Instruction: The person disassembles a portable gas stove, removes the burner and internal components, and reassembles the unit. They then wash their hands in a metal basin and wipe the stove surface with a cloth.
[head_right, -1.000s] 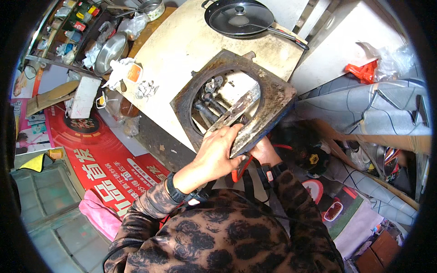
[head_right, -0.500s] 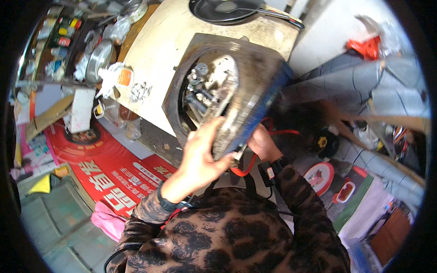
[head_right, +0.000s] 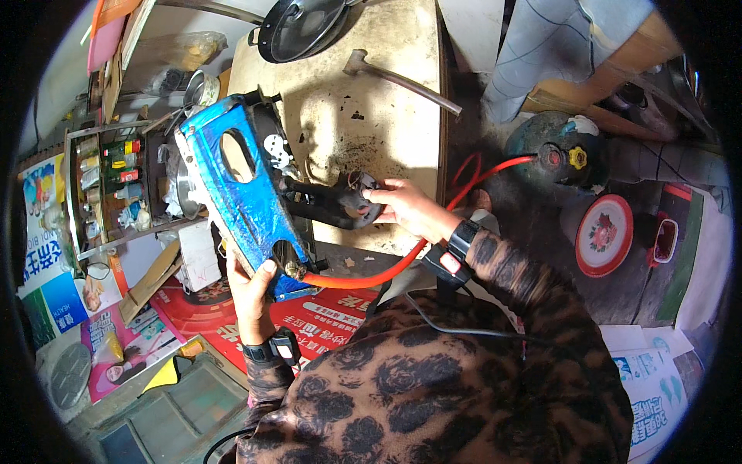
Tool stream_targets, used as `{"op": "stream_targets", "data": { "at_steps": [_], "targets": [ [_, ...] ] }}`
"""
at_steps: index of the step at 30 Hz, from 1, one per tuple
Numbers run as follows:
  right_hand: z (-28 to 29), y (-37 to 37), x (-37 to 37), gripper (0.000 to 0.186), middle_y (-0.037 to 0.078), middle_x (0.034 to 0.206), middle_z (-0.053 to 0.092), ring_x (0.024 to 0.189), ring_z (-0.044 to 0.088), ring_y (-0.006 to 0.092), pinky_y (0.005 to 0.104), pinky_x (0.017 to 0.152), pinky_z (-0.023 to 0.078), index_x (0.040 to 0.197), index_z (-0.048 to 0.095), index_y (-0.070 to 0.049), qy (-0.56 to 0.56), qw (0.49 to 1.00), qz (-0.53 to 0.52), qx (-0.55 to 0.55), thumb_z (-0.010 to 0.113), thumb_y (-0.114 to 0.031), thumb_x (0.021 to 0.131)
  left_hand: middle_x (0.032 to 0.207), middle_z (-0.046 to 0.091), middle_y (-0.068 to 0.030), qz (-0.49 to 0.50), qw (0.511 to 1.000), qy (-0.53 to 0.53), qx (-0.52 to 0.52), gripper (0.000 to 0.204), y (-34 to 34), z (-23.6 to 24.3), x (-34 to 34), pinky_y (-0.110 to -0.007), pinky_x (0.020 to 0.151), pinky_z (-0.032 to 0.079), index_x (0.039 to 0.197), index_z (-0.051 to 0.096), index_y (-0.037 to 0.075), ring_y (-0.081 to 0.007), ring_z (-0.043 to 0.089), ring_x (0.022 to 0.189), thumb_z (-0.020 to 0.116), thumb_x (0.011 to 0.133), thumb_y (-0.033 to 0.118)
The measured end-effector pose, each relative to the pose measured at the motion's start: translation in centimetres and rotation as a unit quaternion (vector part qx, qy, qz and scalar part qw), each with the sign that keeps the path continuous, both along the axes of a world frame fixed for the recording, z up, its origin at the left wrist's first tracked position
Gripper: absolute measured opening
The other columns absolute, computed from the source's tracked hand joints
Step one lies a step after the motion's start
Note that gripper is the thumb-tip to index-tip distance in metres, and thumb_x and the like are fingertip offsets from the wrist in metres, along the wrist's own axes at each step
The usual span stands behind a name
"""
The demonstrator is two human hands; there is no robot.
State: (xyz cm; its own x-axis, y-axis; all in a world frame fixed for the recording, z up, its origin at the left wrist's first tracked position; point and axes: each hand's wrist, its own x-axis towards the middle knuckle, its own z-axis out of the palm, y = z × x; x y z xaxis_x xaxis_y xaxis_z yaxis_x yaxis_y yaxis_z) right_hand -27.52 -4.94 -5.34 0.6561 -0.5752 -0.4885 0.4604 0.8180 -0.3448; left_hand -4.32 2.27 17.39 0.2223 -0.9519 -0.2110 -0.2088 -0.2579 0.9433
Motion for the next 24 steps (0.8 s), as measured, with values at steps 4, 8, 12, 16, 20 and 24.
{"op": "stream_targets", "data": {
  "at_steps": [4, 8, 12, 16, 20, 24],
  "targets": [
    [-1.0, 0.1, -0.5, 0.036, 0.011, 0.118, 0.07, 0.106, 0.071, 0.0246, 0.0455, 0.099, 0.057, 0.128, 0.058, -0.002, -0.048, 0.998, 0.017, 0.025, 0.07, -0.018, 0.097, 0.13, 0.061, -0.0088, 0.019, 1.0, -0.001, -0.004, 0.078, 1.0, -0.5, 0.4, -0.036, 0.105, 0.047, 0.145, 0.045, 0.003, -0.0195, 0.06, 0.117, 0.084, 0.079, 0.013],
    [-0.9, 0.0, -0.9, 0.04, 0.01, 0.128, 0.067, 0.113, 0.069, 0.0271, 0.0474, 0.103, 0.054, 0.138, 0.054, -0.008, -0.056, 0.998, 0.02, 0.028, 0.065, -0.017, 0.1, 0.129, 0.061, -0.0076, 0.046, 0.999, 0.005, -0.01, 0.078, 1.9, -0.8, 0.4, -0.035, 0.104, 0.047, 0.145, 0.045, 0.003, -0.0186, 0.06, 0.115, 0.083, 0.078, 0.011],
    [-1.1, 0.0, -1.3, 0.043, 0.008, 0.134, 0.064, 0.117, 0.067, 0.0284, 0.0473, 0.106, 0.052, 0.145, 0.051, -0.015, -0.08, 0.996, 0.016, 0.028, 0.059, -0.017, 0.103, 0.129, 0.061, -0.0072, 0.062, 0.998, 0.003, -0.013, 0.078, 2.7, -1.2, 1.0, -0.035, 0.103, 0.047, 0.145, 0.046, 0.003, -0.0184, 0.06, 0.114, 0.082, 0.077, 0.009],
    [-2.7, 0.1, -1.4, 0.037, 0.011, 0.135, 0.063, 0.121, 0.065, 0.0265, 0.0475, 0.11, 0.049, 0.141, 0.053, -0.01, -0.113, 0.992, 0.043, 0.026, 0.054, -0.017, 0.105, 0.128, 0.06, -0.007, 0.073, 0.997, -0.014, -0.016, 0.079, 3.4, -1.5, 1.4, -0.034, 0.102, 0.047, 0.145, 0.045, 0.003, -0.0185, 0.06, 0.113, 0.082, 0.076, 0.008],
    [-5.0, 0.4, -0.8, 0.032, 0.016, 0.134, 0.064, 0.124, 0.063, 0.0283, 0.0477, 0.113, 0.046, 0.135, 0.055, -0.006, -0.197, 0.973, 0.058, 0.102, 0.053, -0.017, 0.105, 0.126, 0.061, -0.0066, 0.096, 0.995, -0.01, -0.024, 0.078, 3.7, -1.8, 1.6, -0.034, 0.102, 0.047, 0.144, 0.046, 0.003, -0.019, 0.06, 0.112, 0.082, 0.075, 0.008],
    [-5.8, 1.2, -0.4, 0.03, 0.018, 0.131, 0.065, 0.124, 0.062, 0.0303, 0.0482, 0.116, 0.044, 0.131, 0.057, -0.003, -0.188, 0.964, 0.029, 0.184, 0.055, -0.019, 0.105, 0.124, 0.061, -0.0064, 0.11, 0.993, 0.035, -0.026, 0.077, 4.0, -2.0, 1.8, -0.035, 0.101, 0.047, 0.142, 0.046, 0.003, -0.0194, 0.061, 0.111, 0.083, 0.074, 0.009]
  ]
}}
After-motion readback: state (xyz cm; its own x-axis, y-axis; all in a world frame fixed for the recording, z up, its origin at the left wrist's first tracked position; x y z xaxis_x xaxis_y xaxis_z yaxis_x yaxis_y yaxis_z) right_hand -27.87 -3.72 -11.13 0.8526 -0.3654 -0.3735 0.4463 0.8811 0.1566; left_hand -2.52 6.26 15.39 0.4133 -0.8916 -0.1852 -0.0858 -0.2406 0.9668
